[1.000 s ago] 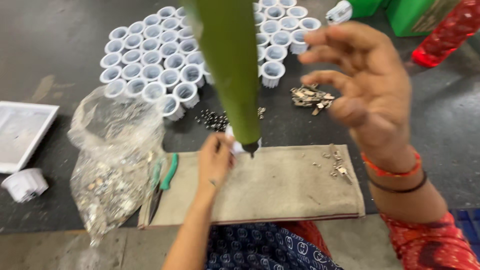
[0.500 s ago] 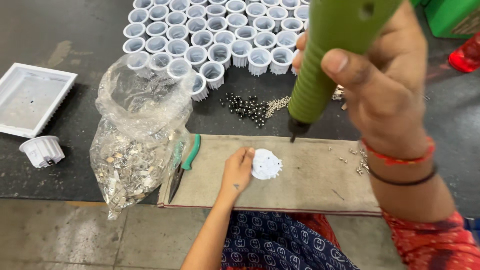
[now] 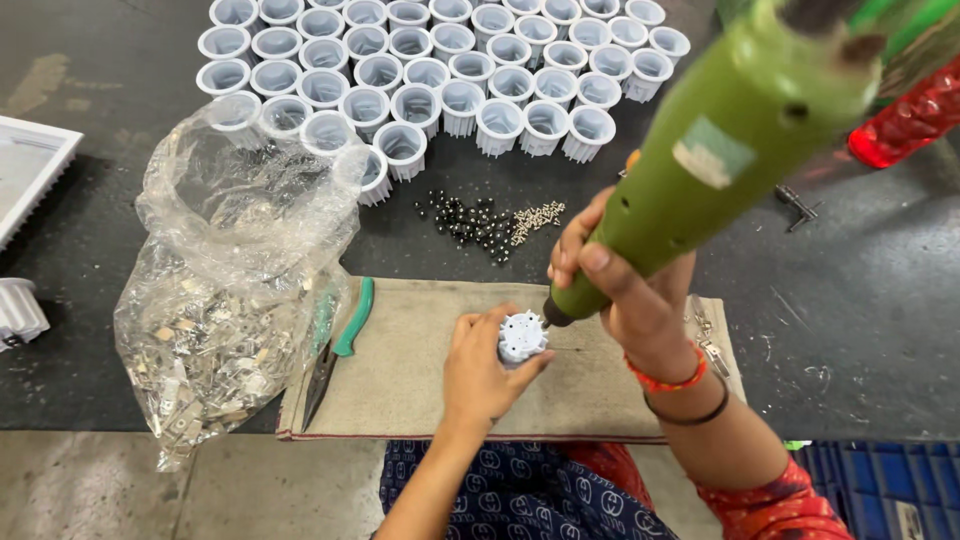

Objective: The person assembles white plastic lamp socket parts at a factory workbench. They hold a socket body, position small screws and metal terminals into it, and use a suspended electric screwdriver to drive the screws in, then set the finished socket aside and pick up the next one.

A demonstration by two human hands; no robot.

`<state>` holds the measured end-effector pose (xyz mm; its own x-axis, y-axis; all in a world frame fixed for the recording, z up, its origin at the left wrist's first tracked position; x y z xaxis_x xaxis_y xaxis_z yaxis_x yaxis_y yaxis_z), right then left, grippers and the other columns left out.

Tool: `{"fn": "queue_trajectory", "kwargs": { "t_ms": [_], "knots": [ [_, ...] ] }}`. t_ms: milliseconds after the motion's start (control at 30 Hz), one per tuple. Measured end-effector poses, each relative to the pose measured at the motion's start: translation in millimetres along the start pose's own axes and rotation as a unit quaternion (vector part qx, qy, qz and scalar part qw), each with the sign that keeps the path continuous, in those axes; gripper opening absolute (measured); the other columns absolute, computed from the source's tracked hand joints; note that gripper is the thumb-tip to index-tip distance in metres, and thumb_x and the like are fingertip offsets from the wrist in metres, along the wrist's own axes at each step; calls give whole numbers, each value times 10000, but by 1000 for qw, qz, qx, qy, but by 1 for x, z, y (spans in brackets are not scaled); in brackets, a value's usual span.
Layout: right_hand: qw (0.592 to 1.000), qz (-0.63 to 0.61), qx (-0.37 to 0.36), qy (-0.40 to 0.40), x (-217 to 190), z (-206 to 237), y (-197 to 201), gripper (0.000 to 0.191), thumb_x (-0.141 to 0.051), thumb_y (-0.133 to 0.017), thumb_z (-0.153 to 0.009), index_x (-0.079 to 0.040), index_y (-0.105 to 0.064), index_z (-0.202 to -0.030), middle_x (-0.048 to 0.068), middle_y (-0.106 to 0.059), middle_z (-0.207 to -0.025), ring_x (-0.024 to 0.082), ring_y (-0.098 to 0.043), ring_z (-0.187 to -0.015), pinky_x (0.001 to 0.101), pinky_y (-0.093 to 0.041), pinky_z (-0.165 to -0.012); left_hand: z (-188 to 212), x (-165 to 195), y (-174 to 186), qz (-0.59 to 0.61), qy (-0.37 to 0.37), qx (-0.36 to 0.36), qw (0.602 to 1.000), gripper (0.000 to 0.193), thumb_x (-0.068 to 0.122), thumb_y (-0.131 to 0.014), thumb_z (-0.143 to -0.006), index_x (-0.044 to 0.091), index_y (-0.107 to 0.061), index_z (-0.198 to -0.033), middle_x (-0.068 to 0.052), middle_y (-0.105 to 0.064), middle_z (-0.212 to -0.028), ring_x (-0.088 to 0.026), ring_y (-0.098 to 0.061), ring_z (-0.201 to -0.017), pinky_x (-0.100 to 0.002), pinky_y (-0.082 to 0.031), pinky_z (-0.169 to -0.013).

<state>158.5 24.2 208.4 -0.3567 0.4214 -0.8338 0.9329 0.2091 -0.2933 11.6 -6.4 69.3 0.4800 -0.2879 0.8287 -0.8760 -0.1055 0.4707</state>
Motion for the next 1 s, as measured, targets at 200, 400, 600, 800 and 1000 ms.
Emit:
{"fn": "queue_trajectory", "kwargs": {
  "t_ms": [200,400,600,800,1000],
  "knots": [
    [1000,-15,4,10,29,18,14,307,-147,-730,-987,-15,-543,-1192,146,-617,-877,227,-618,-737,382,-545,-718,3,-5,-2,-1,-3,-26,1000,603,330,-887,-673,112,-676,-1194,-73,-730,-1055,-303,-617,-1030,-406,-535,-864],
    [1000,-27,5,10,39,20,21,317,-152,-731,-977,-8,-545,-1190,139,-613,-912,239,-613,-790,393,-541,-755,1,-2,3,15,-14,-62,998,627,265,-835,-633,121,-658,-1217,-69,-714,-1059,-294,-625,-1046,-403,-541,-884],
    [998,-57,-6,-8,32,25,25,339,-178,-731,-987,-9,-540,-1209,152,-617,-880,232,-607,-784,395,-527,-785,3,-15,1,15,-49,-82,995,702,250,-802,-641,113,-602,-1300,-55,-726,-1114,-302,-621,-1097,-416,-534,-910],
    [999,-40,-17,-10,34,26,22,342,-184,-726,-994,-12,-536,-1220,146,-612,-906,235,-609,-803,399,-533,-788,-1,-15,4,23,-55,-133,989,833,269,-795,-662,70,-509,-1419,-92,-692,-1237,-318,-608,-1165,-412,-516,-965],
    [999,-32,-18,-28,34,31,22,327,-145,-726,-980,-18,-533,-1211,151,-615,-917,243,-617,-829,400,-548,-767,-38,11,147,221,-148,-181,947,720,386,-855,-874,70,-579,-1458,-206,-566,-1614,-365,-522,-1553,-522,-407,-1286]
  ]
}}
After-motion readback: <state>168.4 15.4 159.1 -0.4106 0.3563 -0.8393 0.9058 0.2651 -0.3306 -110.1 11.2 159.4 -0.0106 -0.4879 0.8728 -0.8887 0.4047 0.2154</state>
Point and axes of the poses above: each hand's wrist, its own z-axis away from the middle knuckle, its own y-axis out of the back of the hand, x = y × z, the point moved 1 cm from there along -z, towards the middle knuckle
